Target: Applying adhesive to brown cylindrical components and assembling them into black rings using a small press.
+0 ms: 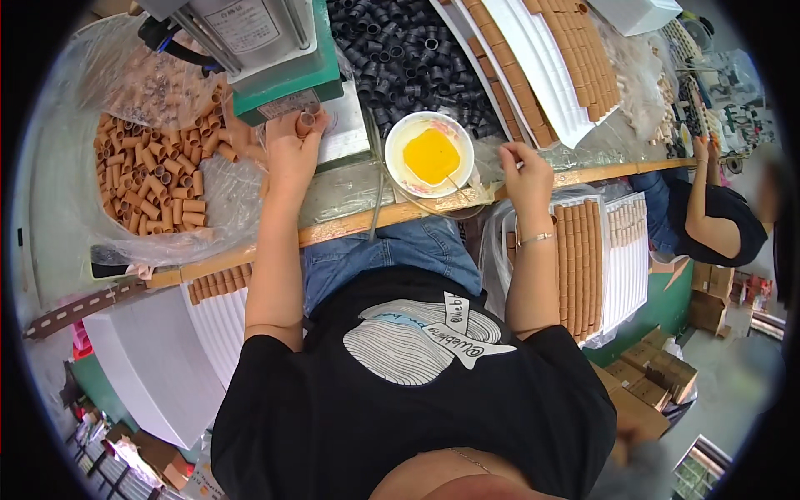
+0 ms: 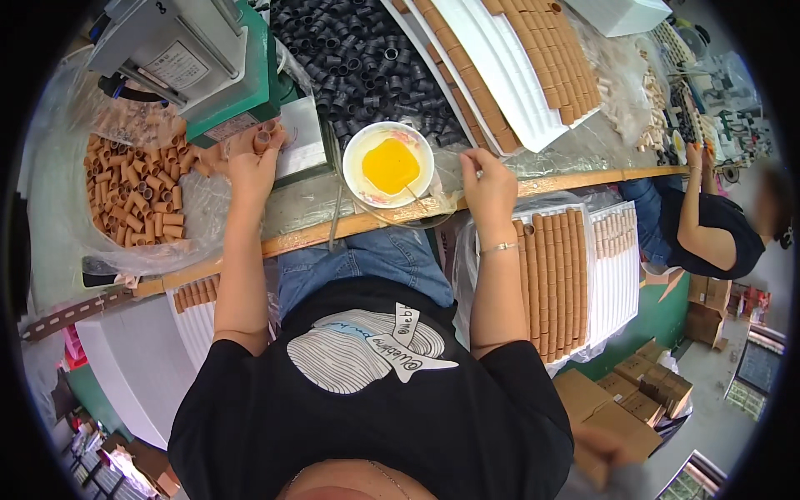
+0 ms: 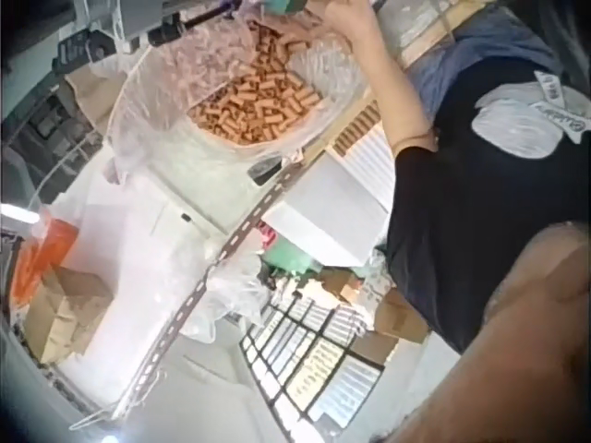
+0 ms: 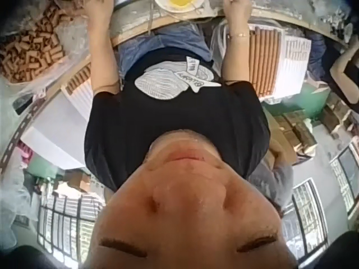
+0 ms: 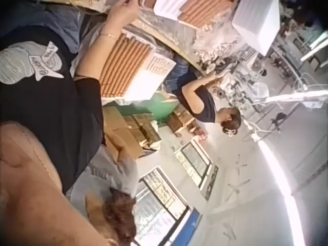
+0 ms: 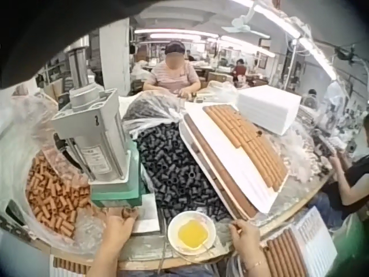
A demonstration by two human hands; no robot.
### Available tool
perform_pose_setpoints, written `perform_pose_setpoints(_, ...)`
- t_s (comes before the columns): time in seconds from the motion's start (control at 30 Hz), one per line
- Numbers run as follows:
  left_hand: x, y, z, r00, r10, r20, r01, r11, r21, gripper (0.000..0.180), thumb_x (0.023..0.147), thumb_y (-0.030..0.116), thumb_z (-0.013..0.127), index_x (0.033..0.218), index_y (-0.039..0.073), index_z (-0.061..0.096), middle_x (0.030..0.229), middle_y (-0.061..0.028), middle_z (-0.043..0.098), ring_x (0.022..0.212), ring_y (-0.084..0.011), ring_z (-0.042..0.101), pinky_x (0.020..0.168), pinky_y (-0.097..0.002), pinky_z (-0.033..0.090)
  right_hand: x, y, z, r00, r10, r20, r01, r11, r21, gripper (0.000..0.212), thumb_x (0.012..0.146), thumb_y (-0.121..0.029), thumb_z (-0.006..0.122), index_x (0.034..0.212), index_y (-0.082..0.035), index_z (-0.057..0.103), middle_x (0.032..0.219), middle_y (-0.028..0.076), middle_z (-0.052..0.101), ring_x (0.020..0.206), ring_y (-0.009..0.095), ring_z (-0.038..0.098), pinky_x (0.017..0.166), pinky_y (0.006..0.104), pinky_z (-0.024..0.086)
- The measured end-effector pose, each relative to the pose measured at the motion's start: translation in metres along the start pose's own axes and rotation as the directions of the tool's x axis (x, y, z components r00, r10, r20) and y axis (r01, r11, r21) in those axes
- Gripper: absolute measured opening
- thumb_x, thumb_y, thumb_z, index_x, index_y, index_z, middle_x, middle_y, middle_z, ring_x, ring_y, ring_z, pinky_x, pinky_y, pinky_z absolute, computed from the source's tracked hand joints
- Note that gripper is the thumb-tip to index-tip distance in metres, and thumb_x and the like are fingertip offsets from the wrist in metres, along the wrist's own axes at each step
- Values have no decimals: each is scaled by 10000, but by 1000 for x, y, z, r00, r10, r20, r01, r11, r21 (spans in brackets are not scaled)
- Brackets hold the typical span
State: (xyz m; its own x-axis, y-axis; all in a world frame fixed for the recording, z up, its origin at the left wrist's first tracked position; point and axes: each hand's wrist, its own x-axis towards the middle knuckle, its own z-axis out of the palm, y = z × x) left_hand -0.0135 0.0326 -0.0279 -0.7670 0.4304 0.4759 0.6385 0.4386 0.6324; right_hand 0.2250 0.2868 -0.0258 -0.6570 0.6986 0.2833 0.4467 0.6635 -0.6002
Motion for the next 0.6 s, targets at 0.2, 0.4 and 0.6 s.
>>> perform_pose_setpoints(0.2,-43,5,-81,870,-477,123,409,561,-720,218,893,167,634,1028,3,586,900,-107,655,847,-215,624,777,-317,493,18,-14,18,943,-296,153,330,893,-306,197,812,-101,603,959,-188,702,1002,19,640,773,271,655,650,382,518)
perform_pose_setpoints(0.4,-215,-74,-236,558,-655,510,824,362,-437,228,831,147,676,991,41,554,829,-104,629,774,-186,610,687,-305,499,21,7,20,945,-261,199,317,885,-343,232,829,-65,549,994,-163,678,1099,48,614,825,302,654,698,402,519)
perform_pose_setpoints(0.6,-420,-146,-237,138,-990,-9,981,135,138,257,792,232,678,895,8,607,778,-124,625,733,-223,611,670,-342,499,20,0,18,946,-293,138,322,898,-301,95,843,-148,637,934,-132,657,1005,42,629,790,290,645,670,389,510)
